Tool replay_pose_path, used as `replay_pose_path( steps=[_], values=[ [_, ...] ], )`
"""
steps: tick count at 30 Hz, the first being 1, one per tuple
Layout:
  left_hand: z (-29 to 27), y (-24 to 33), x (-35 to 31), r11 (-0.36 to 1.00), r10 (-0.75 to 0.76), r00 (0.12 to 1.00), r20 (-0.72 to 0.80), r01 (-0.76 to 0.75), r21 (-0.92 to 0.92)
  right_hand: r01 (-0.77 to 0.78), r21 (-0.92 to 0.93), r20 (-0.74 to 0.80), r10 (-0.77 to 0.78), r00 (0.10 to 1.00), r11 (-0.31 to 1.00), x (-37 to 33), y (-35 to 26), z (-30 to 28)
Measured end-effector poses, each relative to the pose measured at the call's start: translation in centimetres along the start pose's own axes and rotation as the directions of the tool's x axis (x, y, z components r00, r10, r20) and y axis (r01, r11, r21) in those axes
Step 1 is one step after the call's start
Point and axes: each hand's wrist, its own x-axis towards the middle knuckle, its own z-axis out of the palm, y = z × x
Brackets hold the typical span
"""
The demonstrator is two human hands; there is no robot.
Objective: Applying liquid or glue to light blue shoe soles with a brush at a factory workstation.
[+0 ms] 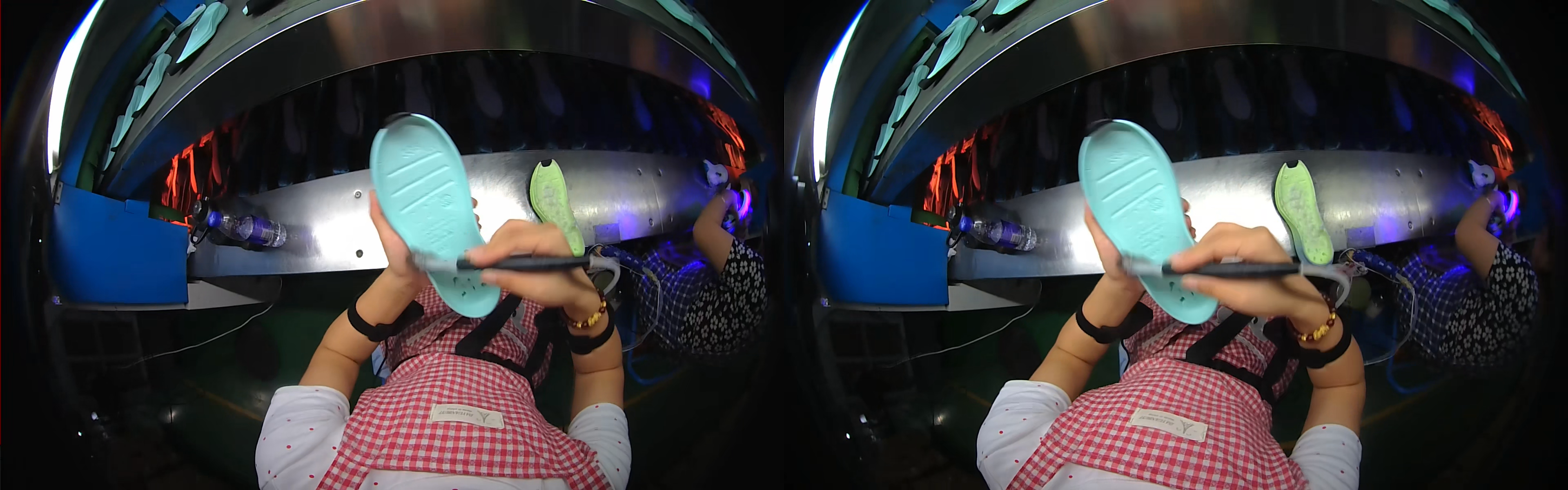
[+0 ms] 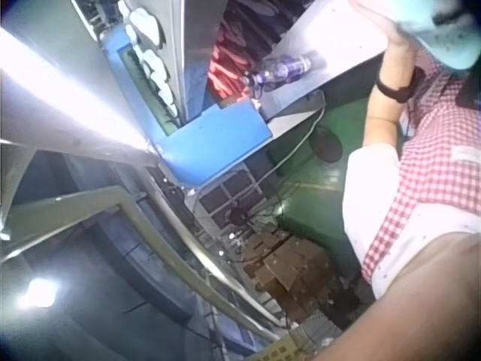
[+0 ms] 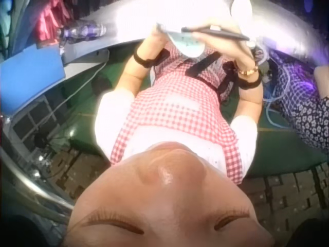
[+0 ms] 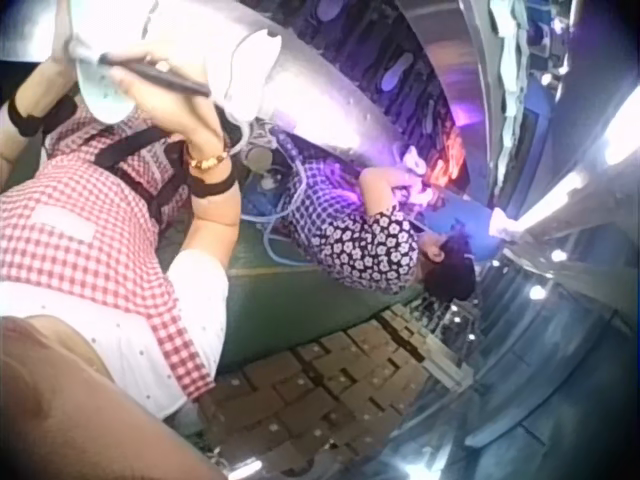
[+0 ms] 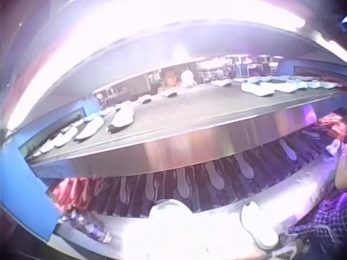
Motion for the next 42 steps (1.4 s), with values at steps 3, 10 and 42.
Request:
replay_pose_path(
  steps=[3,10,42],
  values=[
    [-1.0,0.7,0.2,0.986,0.166,0.984,-0.071,-0.165,0.02,0.117,0.029,0.062,-0.119,0.991,0.993,-0.2,0.6,-0.2],
    [-1.3,2.0,0.3,0.942,0.335,0.934,-0.124,-0.331,0.049,0.145,0.025,0.157,-0.147,0.977,0.989,-0.6,2.9,0.5],
    [-3.8,3.5,-0.2,0.888,-0.459,0.887,0.059,0.455,0.061,0.053,0.024,0.237,-0.057,0.97,0.998,0.3,2.3,0.4]
  ],
)
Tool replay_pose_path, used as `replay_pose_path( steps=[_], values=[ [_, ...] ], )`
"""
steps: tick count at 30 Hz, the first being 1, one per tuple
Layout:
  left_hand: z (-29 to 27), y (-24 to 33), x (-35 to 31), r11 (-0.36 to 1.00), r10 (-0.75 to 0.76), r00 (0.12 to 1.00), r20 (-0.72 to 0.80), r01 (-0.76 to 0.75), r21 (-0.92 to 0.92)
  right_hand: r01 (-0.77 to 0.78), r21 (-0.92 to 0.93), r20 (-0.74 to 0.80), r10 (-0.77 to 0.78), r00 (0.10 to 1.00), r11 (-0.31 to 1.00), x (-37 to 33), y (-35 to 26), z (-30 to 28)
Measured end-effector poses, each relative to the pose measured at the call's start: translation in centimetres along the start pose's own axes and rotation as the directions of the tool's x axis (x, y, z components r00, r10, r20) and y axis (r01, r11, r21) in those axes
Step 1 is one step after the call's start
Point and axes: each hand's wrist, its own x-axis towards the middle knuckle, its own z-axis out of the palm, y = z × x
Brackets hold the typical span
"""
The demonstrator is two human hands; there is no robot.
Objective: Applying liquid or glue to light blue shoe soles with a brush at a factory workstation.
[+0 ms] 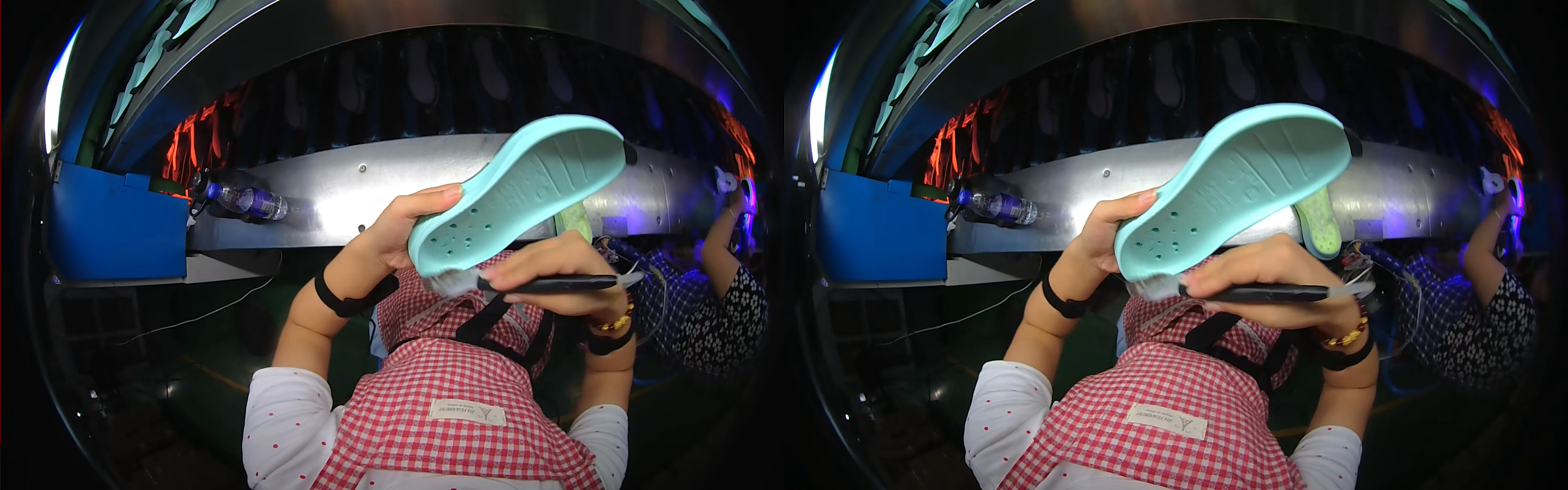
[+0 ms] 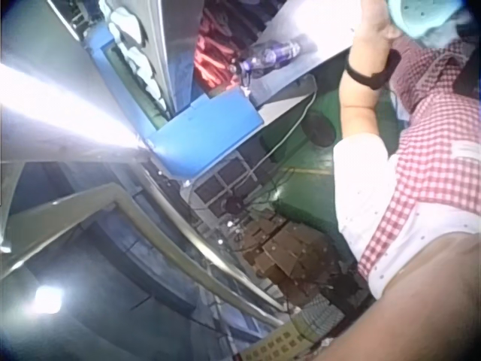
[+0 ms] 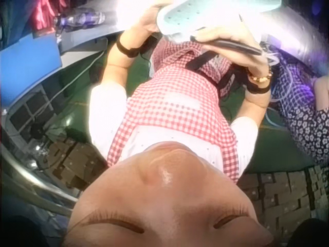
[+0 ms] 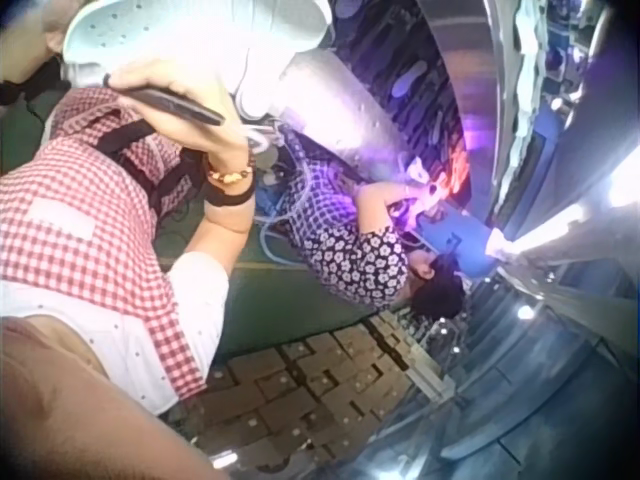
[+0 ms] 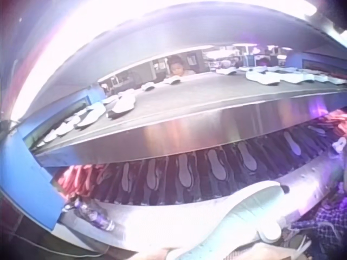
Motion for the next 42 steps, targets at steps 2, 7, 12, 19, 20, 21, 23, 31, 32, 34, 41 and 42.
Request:
replay_pose_path(
  steps=[2,7,12,19,20,21,23,31,32,34,41,42],
  values=[
    [-0.6,0.3,-0.2,0.989,-0.124,0.992,-0.03,0.126,0.079,0.023,0.002,0.054,-0.023,0.998,1.0,-0.3,-0.6,-1.2],
    [2.2,1.2,0.4,0.896,-0.179,0.965,-0.189,0.239,0.373,0.073,-0.118,0.025,-0.071,0.997,0.99,-0.3,0.4,-2.8],
    [1.1,1.5,-0.1,0.891,-0.127,0.959,-0.252,0.222,0.397,0.045,-0.209,0.112,-0.022,0.993,0.977,-0.6,-0.2,-4.2],
    [-0.3,2.0,-1.1,0.911,-0.041,0.981,-0.19,0.114,0.396,0.07,-0.223,-0.003,-0.073,0.997,0.972,-1.8,1.1,-3.8],
    [-0.5,2.1,-1.5,0.939,-0.034,0.976,-0.217,0.106,0.328,0.072,-0.22,-0.001,-0.074,0.997,0.973,-1.6,1.2,-3.8],
    [-0.8,2.6,-1.7,0.95,-0.058,0.987,-0.149,0.1,0.295,0.048,-0.207,-0.14,-0.078,0.987,0.977,-1.5,1.2,-4.0],
    [-0.8,3.0,-2.1,0.961,-0.025,0.994,-0.103,0.052,0.271,0.018,-0.08,-0.319,-0.043,0.947,0.997,-1.5,1.8,-3.8],
    [-2.8,1.2,-0.9,0.897,0.328,0.944,-0.036,-0.324,-0.301,0.181,-0.161,-0.193,-0.211,0.958,0.97,-1.4,-1.5,-1.7],
    [-2.9,0.3,0.2,0.843,0.32,0.942,-0.104,-0.333,-0.421,0.183,-0.163,-0.193,-0.213,0.958,0.969,-1.1,-1.3,-1.2],
    [-0.4,-1.3,2.2,0.909,0.349,0.933,-0.091,-0.361,-0.207,0.001,-0.171,-0.437,-0.077,0.896,0.985,-0.7,-0.3,-0.5],
    [0.4,-3.6,3.5,0.934,0.34,0.88,-0.332,-0.357,0.01,-0.069,-0.135,-0.529,-0.013,0.848,0.988,1.0,2.1,0.9],
    [-0.1,-3.5,3.5,0.934,0.34,0.879,-0.333,-0.357,0.011,0.015,-0.404,-0.435,-0.206,0.876,0.915,1.0,2.1,1.1]
  ],
)
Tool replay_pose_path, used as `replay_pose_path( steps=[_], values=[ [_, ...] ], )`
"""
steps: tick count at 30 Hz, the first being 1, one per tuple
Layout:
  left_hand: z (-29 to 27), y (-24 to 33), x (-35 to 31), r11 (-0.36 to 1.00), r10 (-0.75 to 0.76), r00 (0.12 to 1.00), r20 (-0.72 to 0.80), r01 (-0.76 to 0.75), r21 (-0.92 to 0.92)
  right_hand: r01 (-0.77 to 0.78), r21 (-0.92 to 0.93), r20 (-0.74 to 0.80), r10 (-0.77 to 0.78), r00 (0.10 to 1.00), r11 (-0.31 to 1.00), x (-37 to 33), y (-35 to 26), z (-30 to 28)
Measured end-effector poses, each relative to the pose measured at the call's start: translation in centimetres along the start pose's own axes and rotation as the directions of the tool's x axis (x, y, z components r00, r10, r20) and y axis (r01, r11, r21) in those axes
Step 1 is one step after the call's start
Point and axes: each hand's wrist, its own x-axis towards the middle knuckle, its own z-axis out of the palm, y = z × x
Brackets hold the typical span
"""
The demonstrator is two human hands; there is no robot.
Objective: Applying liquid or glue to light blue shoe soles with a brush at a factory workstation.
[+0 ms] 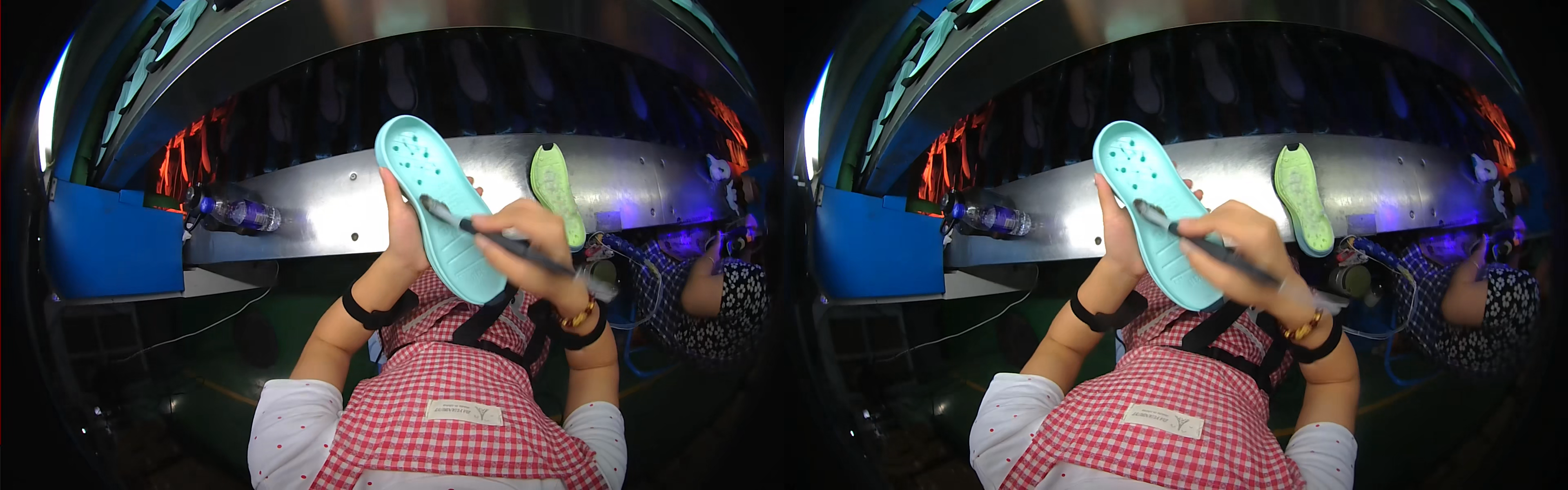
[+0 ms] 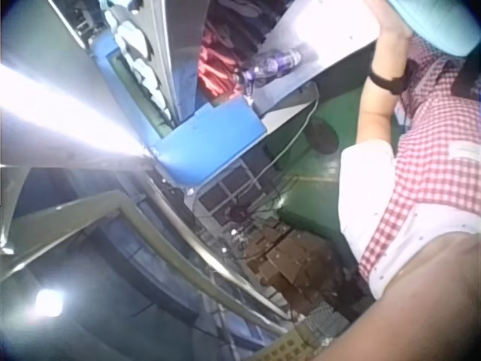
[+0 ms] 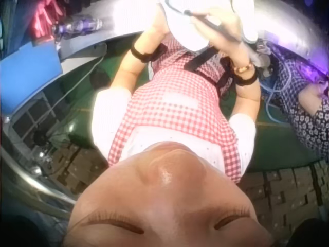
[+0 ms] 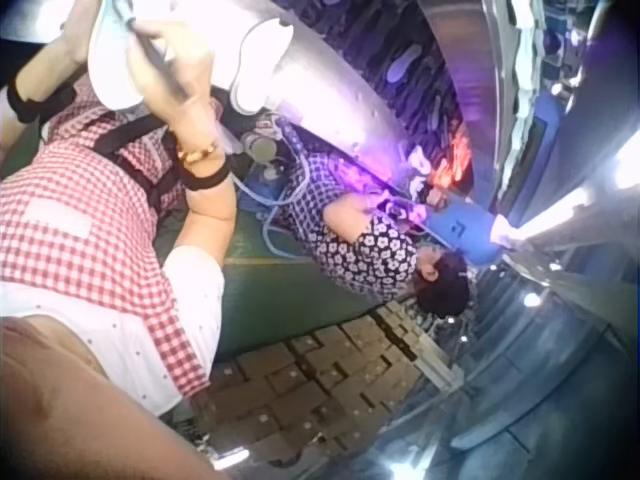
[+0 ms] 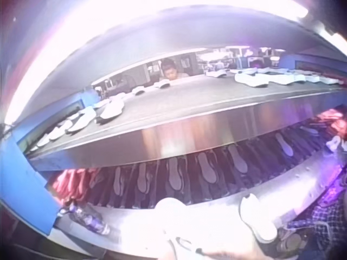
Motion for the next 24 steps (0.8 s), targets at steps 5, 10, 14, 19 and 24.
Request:
replay_pose_path(
  steps=[5,10,14,19,24],
  values=[
    [-1.5,0.9,-0.3,0.991,0.072,0.994,0.087,-0.061,-0.118,0.071,-0.012,0.402,-0.061,0.914,0.997,-2.8,-1.9,-2.0],
    [1.6,0.8,-0.6,0.988,0.092,0.99,0.106,-0.077,-0.137,-0.28,0.2,0.082,0.269,0.96,0.939,0.4,-2.3,-3.6],
    [2.5,1.1,-0.4,0.96,0.201,0.964,0.173,-0.159,-0.228,-0.034,0.158,0.163,0.008,0.987,0.987,0.4,-2.8,-1.8],
    [2.8,3.5,-0.5,0.964,0.264,0.951,0.164,-0.256,-0.069,-0.199,0.262,0.075,0.186,0.98,0.944,0.7,-1.5,-3.7],
    [1.7,4.3,-0.4,0.949,0.309,0.908,0.282,-0.277,-0.151,-0.173,0.338,0.362,0.041,0.931,0.925,-0.2,-1.0,-3.1]
  ],
)
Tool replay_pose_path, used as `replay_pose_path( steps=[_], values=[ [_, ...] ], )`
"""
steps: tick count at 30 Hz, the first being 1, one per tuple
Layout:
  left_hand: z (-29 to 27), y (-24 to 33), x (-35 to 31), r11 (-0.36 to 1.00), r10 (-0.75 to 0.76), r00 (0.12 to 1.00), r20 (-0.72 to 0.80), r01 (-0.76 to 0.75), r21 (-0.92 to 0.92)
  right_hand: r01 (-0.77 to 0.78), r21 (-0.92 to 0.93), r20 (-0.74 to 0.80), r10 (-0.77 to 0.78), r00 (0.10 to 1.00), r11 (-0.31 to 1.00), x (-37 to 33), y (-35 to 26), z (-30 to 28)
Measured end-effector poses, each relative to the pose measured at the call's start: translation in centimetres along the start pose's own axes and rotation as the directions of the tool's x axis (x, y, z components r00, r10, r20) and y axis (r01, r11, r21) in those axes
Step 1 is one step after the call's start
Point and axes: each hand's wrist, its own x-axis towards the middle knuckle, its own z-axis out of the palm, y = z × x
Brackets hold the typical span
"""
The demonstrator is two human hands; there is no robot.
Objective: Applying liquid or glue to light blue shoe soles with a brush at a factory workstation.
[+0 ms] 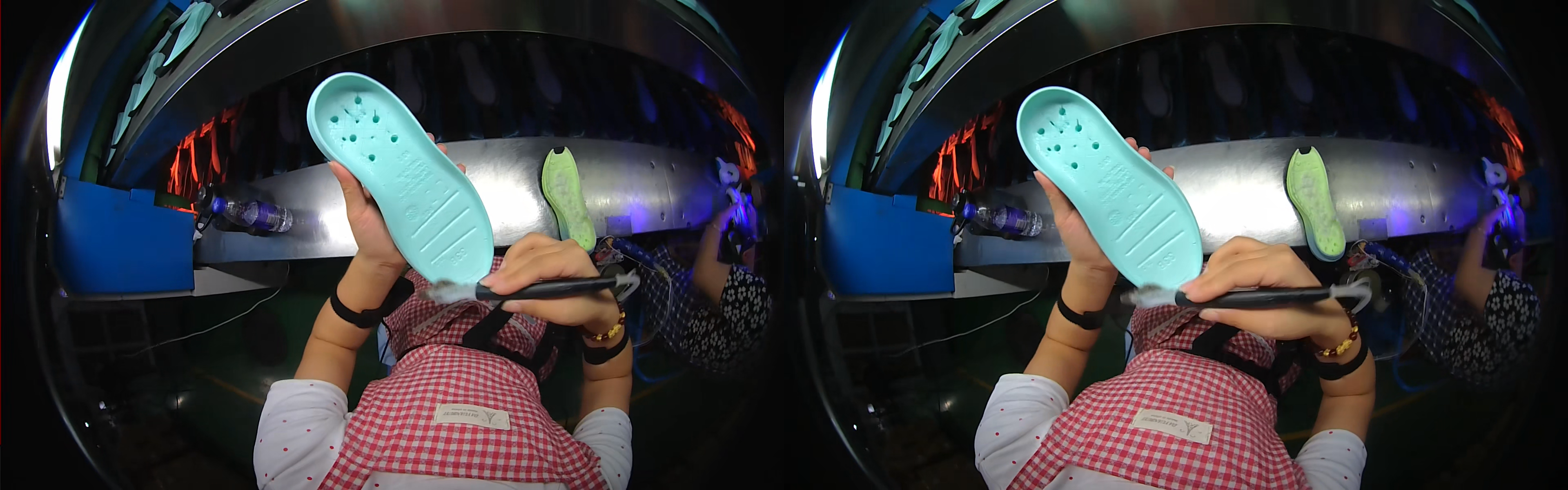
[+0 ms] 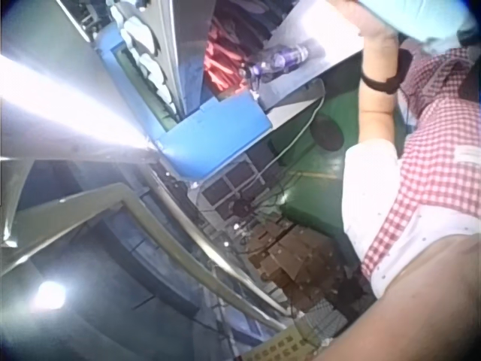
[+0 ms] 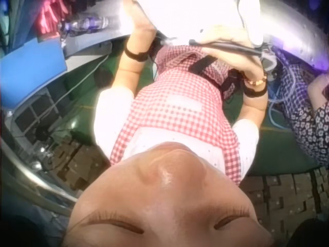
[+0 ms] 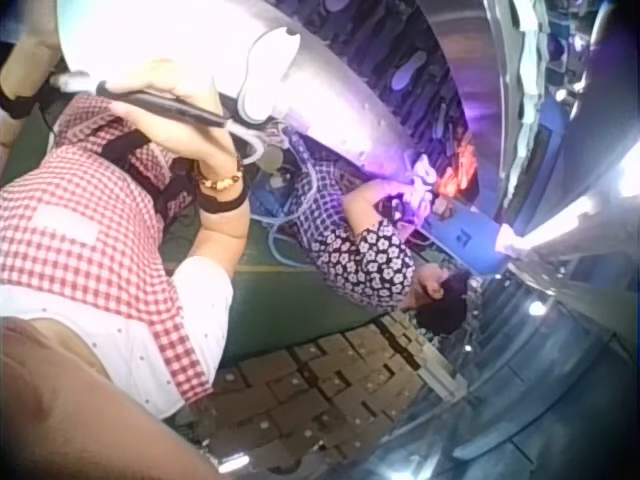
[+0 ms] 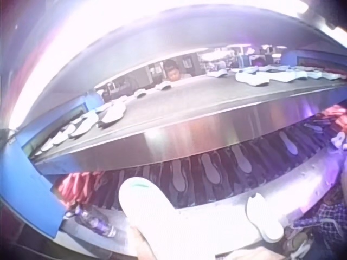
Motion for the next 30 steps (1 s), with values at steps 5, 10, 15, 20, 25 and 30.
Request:
replay_pose_path(
  steps=[5,10,15,20,25,30],
  values=[
    [2.2,0.9,0.7,0.984,0.039,0.977,-0.209,-0.001,0.18,-0.044,0.49,-0.204,0.163,0.965,0.87,0.0,2.1,0.5],
    [4.0,-0.7,-2.7,0.998,-0.052,0.995,-0.087,0.05,-0.022,0.008,0.795,-0.26,0.328,0.908,0.606,1.1,1.0,3.1],
    [2.4,-0.7,-2.0,0.987,-0.096,0.977,-0.192,0.119,0.112,-0.019,0.393,-0.264,0.133,0.955,0.92,0.4,0.4,4.0],
    [1.6,-0.8,-1.2,0.994,-0.106,0.993,-0.046,0.104,-0.043,-0.078,0.291,-0.376,0.189,0.907,0.954,1.3,-0.1,2.7],
    [2.4,-1.1,-0.8,0.985,-0.122,0.989,-0.083,0.11,-0.135,-0.015,0.243,-0.172,0.058,0.983,0.97,1.3,-1.7,0.8],
    [2.3,-0.5,-0.7,0.992,-0.107,0.987,-0.121,0.114,0.051,0.116,-0.061,-0.012,-0.117,0.993,0.991,1.8,-1.1,-1.0]
  ],
)
